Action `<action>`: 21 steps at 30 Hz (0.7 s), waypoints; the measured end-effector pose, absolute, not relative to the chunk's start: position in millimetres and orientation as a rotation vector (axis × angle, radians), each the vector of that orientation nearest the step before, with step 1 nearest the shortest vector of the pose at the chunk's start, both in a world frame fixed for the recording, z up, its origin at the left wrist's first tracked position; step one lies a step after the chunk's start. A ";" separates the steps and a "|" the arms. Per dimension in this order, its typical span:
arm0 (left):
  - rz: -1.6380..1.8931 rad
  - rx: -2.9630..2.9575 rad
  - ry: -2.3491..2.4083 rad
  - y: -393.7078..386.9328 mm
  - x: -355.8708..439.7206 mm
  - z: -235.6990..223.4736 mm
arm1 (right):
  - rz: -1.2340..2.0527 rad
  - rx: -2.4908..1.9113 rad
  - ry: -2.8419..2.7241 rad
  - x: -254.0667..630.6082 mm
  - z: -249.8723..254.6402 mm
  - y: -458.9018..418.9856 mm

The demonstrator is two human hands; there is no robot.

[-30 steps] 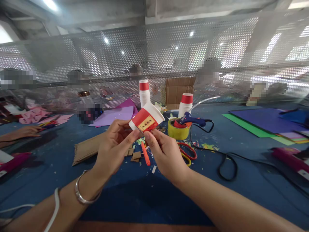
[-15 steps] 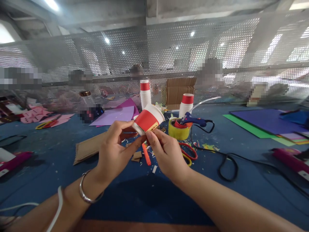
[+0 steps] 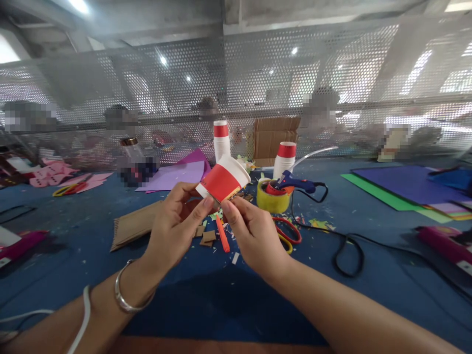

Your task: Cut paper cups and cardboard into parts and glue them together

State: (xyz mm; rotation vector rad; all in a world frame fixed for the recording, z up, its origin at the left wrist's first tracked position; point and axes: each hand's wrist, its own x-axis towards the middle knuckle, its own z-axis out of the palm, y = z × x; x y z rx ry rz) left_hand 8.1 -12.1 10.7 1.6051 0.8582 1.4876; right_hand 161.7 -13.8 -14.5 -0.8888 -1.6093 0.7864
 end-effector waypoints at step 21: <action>1.545 1.421 0.818 -7.1 10.8 7.1 | 0.805 -0.892 -1.586 162.1 -16.5 -9.2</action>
